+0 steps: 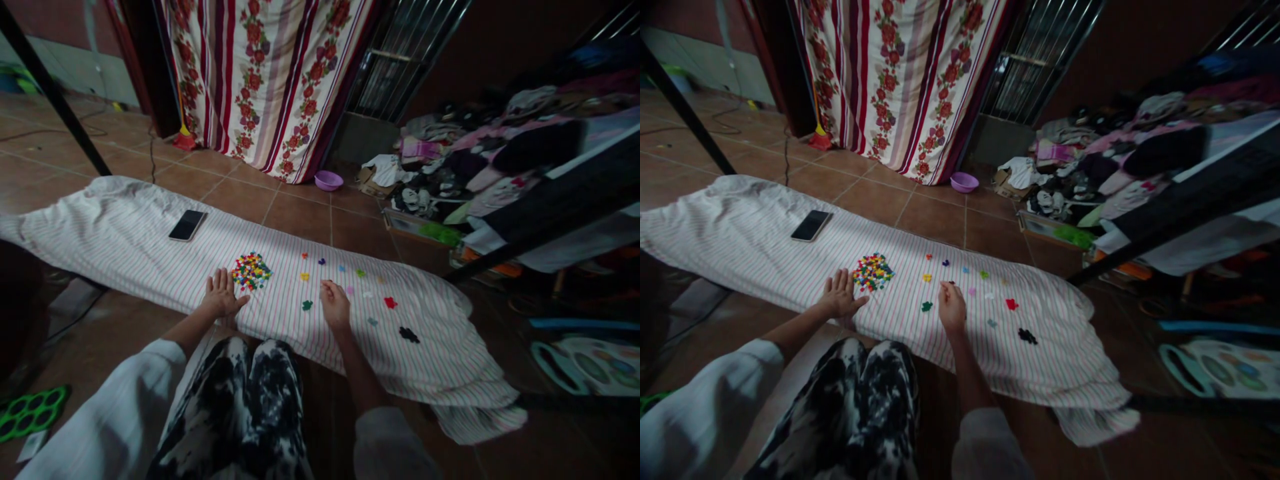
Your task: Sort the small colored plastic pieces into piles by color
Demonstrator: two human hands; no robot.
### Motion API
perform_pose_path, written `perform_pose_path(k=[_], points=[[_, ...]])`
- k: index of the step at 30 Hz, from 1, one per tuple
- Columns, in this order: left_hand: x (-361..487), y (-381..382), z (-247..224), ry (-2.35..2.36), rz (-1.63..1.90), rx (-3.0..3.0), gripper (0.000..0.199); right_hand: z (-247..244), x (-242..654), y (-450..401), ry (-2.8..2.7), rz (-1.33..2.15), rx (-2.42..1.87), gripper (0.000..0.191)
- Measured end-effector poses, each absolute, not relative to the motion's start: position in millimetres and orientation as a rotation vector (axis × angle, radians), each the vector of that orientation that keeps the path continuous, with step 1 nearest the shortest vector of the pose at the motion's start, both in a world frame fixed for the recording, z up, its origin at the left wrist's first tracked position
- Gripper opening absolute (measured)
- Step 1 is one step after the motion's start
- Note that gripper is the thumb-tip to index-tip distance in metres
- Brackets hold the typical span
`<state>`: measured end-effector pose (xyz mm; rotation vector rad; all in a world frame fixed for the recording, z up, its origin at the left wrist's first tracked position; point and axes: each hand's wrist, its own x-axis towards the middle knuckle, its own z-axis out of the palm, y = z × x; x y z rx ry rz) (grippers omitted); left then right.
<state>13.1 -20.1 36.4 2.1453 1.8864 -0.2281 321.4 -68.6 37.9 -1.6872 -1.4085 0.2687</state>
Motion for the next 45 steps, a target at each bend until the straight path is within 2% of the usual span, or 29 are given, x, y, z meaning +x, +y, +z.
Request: perform_pose_path(k=[9,16,37,45], points=[[13.8,-21.7,36.9,1.876,-0.191,2.158,0.100,27.7,221.6,-52.6,-1.831,0.596,-1.533,0.022],[12.9,-20.3,32.1,1.883,-0.176,2.155,0.096,40.3,173.3,-34.8,-1.982,0.609,-1.637,0.021],[12.9,-20.0,30.9,1.880,-0.182,2.164,0.095,64.0,150.5,-32.0,-2.135,0.563,-1.904,0.023],[11.5,-18.6,23.3,1.885,-0.156,2.183,0.095,56.3,151.7,-36.9,-2.185,0.504,-1.851,0.019]])
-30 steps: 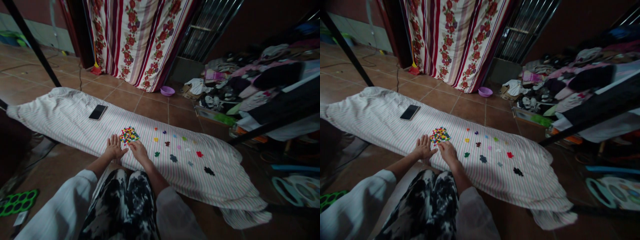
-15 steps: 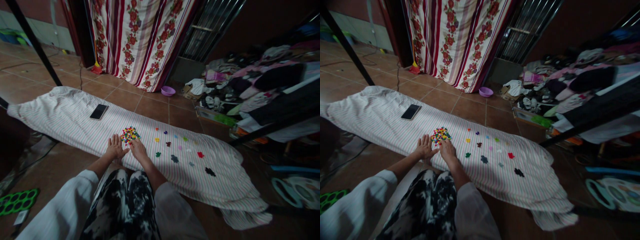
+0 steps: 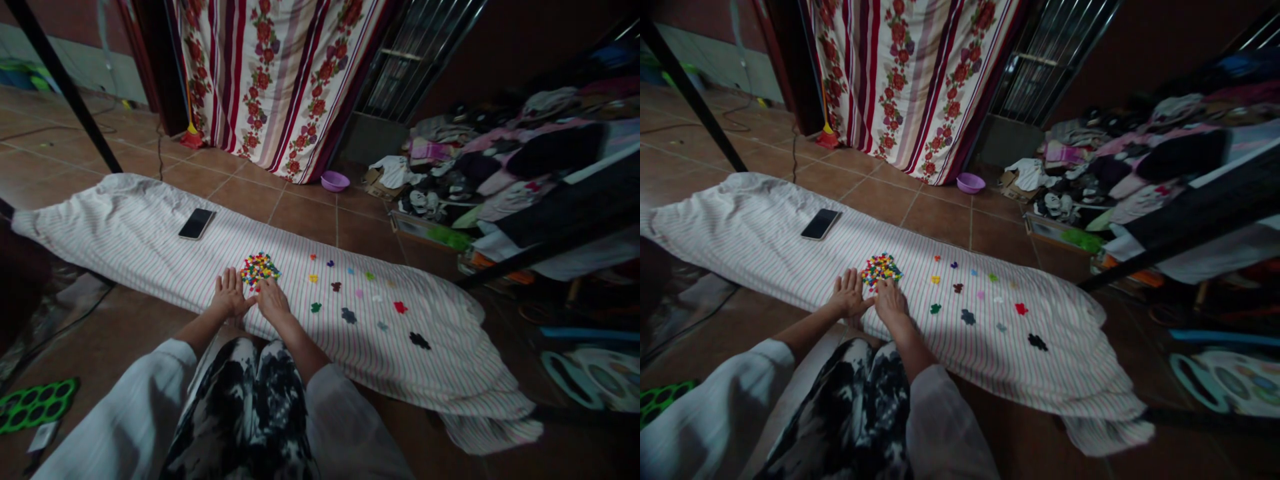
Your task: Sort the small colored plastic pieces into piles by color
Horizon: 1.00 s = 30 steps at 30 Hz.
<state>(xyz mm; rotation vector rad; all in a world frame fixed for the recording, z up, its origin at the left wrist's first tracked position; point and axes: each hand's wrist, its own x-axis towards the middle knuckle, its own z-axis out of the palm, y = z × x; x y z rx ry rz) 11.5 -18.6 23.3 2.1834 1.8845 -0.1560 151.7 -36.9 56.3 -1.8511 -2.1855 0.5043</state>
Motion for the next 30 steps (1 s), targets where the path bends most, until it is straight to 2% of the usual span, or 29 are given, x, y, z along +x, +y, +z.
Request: perform_pose_path(k=[17,30], points=[[13.1,-19.3,31.6,1.890,-0.236,2.169,0.094,60.2,152.0,-27.6,-2.344,0.540,-1.864,0.023],[14.0,-20.3,34.8,1.884,-0.226,2.151,0.096,51.1,157.5,-31.4,-1.940,0.601,-1.598,0.017]])
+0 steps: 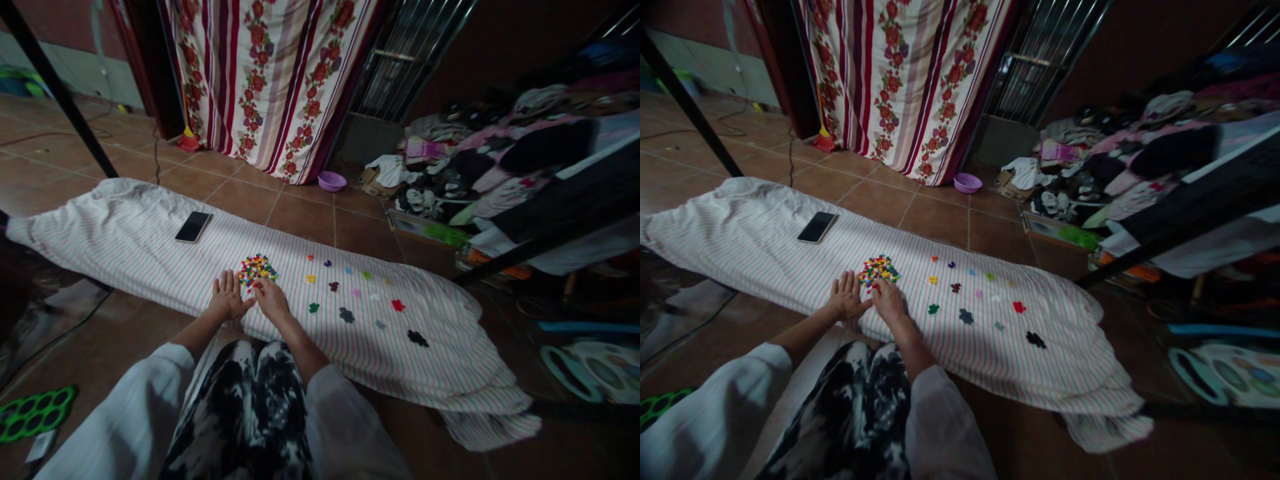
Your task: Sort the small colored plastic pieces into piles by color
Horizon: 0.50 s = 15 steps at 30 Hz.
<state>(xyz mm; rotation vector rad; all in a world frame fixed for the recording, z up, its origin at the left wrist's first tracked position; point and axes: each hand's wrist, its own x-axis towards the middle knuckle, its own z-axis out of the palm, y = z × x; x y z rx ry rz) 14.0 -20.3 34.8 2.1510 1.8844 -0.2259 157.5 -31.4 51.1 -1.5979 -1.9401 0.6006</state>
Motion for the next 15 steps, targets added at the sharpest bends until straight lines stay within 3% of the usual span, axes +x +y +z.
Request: perform_pose_path(k=[15], points=[[14.5,-20.6,34.1,1.913,-0.267,2.132,0.102,23.5,217.9,-45.1,-1.664,0.572,-1.628,0.017]])
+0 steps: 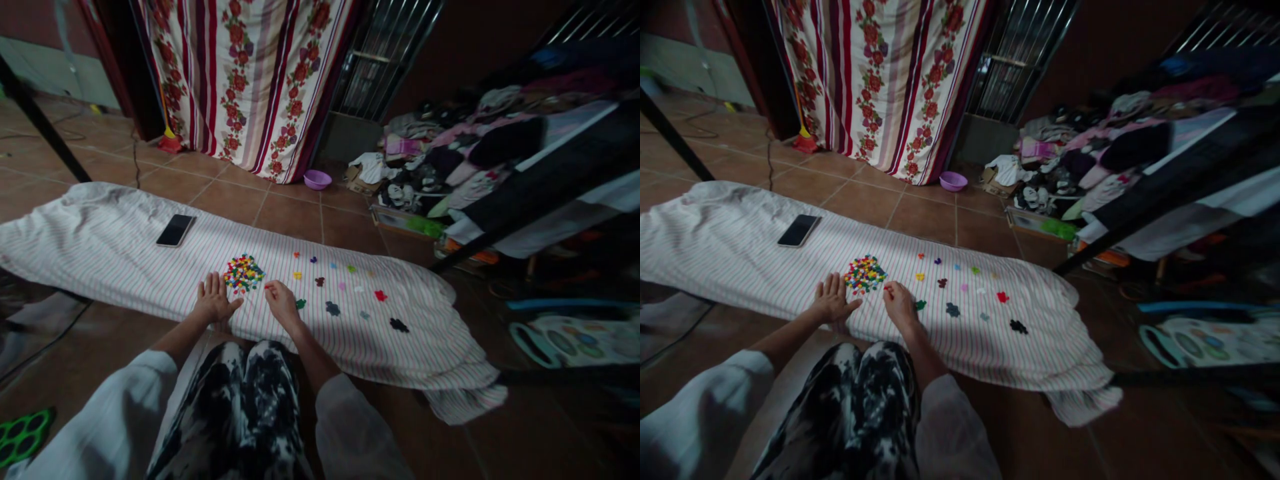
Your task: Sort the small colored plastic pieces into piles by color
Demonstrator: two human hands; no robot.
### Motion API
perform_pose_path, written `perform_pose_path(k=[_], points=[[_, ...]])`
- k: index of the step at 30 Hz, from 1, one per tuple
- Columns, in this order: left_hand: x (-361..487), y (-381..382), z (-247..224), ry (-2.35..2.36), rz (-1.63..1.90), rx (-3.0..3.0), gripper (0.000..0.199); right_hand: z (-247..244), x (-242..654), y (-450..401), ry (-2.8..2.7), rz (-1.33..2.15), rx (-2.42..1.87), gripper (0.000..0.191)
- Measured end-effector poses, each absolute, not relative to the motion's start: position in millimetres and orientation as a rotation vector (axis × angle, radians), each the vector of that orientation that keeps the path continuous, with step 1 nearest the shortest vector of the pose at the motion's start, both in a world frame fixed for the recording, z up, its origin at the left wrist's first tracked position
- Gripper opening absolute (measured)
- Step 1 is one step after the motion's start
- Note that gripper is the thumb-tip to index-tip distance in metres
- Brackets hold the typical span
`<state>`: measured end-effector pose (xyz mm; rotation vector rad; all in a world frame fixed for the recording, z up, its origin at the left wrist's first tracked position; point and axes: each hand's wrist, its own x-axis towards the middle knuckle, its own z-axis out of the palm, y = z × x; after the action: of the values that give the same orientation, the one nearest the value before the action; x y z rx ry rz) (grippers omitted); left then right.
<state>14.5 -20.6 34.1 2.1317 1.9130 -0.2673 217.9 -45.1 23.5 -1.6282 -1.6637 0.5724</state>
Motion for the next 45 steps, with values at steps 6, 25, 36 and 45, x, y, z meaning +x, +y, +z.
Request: perform_pose_path(k=[6,25,36,45], points=[[14.7,-20.6,33.6,1.924,-0.280,2.142,0.102,25.4,264.3,-55.5,-1.567,0.500,-1.736,0.019],[14.2,-19.8,27.6,1.974,-0.279,2.166,0.101,39.4,456.9,-90.1,-1.029,0.129,-2.187,0.027],[16.1,-21.7,33.5,1.976,-0.325,2.158,0.100,45.4,512.8,-94.9,-0.885,0.014,-2.501,0.024],[14.8,-20.6,30.3,1.972,-0.316,2.159,0.101,41.2,519.9,-93.8,-0.968,0.032,-2.529,0.032]])
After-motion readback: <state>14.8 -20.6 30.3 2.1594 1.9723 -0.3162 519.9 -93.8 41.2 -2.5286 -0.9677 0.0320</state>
